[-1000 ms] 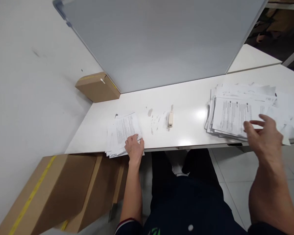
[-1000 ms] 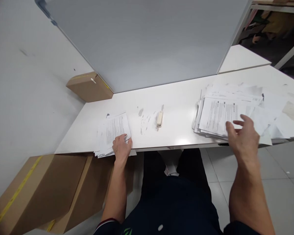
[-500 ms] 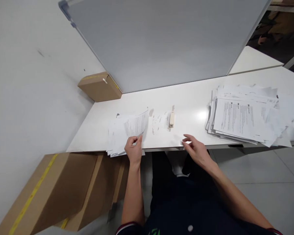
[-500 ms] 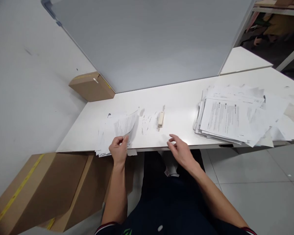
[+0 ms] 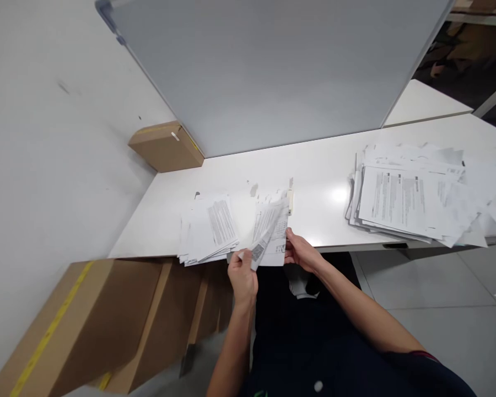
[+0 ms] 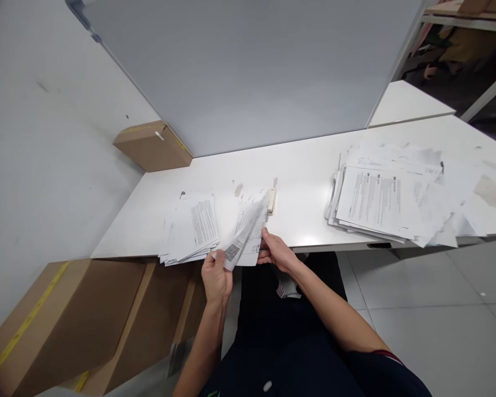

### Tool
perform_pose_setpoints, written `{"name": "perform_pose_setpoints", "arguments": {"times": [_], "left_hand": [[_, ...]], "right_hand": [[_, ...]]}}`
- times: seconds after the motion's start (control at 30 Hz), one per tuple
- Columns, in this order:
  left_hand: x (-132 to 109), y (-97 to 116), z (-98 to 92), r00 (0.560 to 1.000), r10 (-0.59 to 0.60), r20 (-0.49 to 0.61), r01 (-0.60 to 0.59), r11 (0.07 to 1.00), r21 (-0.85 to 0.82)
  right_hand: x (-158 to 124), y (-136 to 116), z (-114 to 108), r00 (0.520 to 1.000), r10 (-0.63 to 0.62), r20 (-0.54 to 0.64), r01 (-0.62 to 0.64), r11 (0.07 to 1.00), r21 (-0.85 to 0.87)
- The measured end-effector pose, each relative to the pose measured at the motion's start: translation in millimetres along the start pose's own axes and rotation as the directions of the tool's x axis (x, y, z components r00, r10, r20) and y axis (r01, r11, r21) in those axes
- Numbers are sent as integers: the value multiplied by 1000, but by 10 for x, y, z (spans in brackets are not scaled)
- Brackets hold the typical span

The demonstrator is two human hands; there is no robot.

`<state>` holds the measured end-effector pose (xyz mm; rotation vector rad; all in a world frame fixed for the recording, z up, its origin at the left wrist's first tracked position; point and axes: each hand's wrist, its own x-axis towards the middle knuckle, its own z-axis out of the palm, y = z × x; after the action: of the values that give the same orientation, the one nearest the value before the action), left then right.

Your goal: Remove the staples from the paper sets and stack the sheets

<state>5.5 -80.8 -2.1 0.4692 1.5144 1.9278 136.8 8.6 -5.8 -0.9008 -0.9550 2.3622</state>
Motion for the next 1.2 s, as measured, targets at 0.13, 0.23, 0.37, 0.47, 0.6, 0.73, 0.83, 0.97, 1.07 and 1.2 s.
{"name": "perform_pose_setpoints", "arguments": {"times": [0.13, 0.23, 0.37, 0.47, 0.6, 0.73, 0.83, 0.97, 1.07, 1.2], "left_hand": [[9, 213, 13, 998, -32, -59, 18, 974, -227], [33, 372, 2, 993, -63, -96, 26, 938, -345], [106, 355, -94, 949, -283, -139, 186, 857, -480], [80, 177, -168, 936, -302, -179, 203, 883, -424], [-95, -113, -231, 963, -200, -178, 176, 974, -146], [-221, -307, -335, 950, -280, -136, 285, 958, 24], [-205, -334, -443, 924, -381, -44, 383, 913, 139], [-111, -255, -493, 865, -469, 182, 429, 877, 218], [-40, -181, -394, 897, -362, 255, 325, 929, 177], [82, -32, -123, 979, -47, 197, 29, 996, 89]], "right_hand": [[-6, 32, 1, 997, -38, -64, 38, 999, -4], [18, 86, -21, 989, -70, -129, 62, 996, -64], [3, 167, -47, 984, -92, -150, 79, 993, -89], [-66, 205, -30, 986, -55, -159, 52, 998, -25], [-160, 237, 2, 991, -47, -129, 52, 998, 34], [-196, 264, -22, 983, -142, -112, 134, 988, -76], [-203, 300, -78, 979, -178, -101, 161, 974, -156], [-241, 393, -169, 982, -165, -89, 138, 959, -246], [-301, 428, -217, 986, -152, -74, 118, 934, -338], [-370, 239, -216, 964, -261, -48, 204, 843, -498]]}}
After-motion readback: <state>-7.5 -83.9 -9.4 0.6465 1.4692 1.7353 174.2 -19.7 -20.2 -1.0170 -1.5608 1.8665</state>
